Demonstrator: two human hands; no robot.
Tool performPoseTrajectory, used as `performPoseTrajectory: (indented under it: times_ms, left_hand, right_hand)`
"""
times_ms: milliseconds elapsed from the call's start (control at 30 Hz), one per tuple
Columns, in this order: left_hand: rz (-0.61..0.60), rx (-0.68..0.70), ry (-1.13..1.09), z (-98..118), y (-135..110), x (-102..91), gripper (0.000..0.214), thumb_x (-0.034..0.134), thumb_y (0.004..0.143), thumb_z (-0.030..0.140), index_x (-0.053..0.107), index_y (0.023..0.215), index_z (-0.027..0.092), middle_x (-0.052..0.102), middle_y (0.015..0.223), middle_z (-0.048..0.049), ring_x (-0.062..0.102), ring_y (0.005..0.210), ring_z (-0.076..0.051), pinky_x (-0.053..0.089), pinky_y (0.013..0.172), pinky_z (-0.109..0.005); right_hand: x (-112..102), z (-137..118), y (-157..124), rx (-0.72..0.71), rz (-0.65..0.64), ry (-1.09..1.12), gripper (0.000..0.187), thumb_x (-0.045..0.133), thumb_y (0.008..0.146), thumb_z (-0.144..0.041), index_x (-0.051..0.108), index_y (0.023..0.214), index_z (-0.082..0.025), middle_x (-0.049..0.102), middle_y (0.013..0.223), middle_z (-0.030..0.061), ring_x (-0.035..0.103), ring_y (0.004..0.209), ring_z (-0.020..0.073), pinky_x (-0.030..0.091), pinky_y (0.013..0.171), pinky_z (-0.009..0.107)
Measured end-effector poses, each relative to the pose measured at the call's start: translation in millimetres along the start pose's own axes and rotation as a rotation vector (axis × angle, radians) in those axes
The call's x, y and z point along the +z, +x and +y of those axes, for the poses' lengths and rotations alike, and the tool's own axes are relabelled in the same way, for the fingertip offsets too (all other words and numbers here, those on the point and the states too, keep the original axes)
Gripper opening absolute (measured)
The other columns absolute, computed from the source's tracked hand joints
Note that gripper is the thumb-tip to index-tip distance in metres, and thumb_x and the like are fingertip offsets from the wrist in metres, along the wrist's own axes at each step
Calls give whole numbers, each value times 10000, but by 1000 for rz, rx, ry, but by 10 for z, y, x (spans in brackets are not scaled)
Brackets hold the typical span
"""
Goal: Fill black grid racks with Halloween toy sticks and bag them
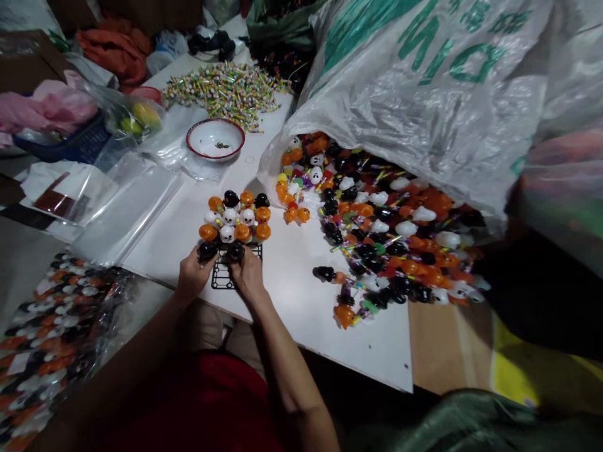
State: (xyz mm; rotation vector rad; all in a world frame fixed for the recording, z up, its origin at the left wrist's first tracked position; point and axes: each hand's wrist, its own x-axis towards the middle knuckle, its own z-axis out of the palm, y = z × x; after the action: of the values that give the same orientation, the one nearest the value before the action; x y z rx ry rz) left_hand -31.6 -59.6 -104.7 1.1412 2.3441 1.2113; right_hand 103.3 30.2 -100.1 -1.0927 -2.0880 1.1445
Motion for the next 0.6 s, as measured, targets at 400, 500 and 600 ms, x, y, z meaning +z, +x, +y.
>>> performPoseTrajectory:
  times_ms: [400,500,600]
  left_hand:
    - [-99,80,94,49,98,-57,124,609,751,343,574,771,227,714,713,-49,674,667,-203,486,624,-259]
    - [-115,41,77,63,143,-61,142,640,710,335,551,715,225,687,647,-38,647,600,-193,479,596,-262]
    - [-130,31,100,97,164,-87,150,645,706,337,546,697,224,674,633,-43,641,607,-200,487,615,-277]
  right_hand:
    - [-583,-66,2,-75,-259,-95,182,529,911,-202,658,1039,-190,698,961,59,634,855,188,490,781,282]
    - [-1314,108,293,-7,-102,-280,254,475,941,-198,683,1082,-160,704,973,76,638,857,185,482,802,272]
    - [-1813,268,917,51,15,-695,343,413,917,-102,685,1125,-123,667,1080,143,620,940,222,462,837,296]
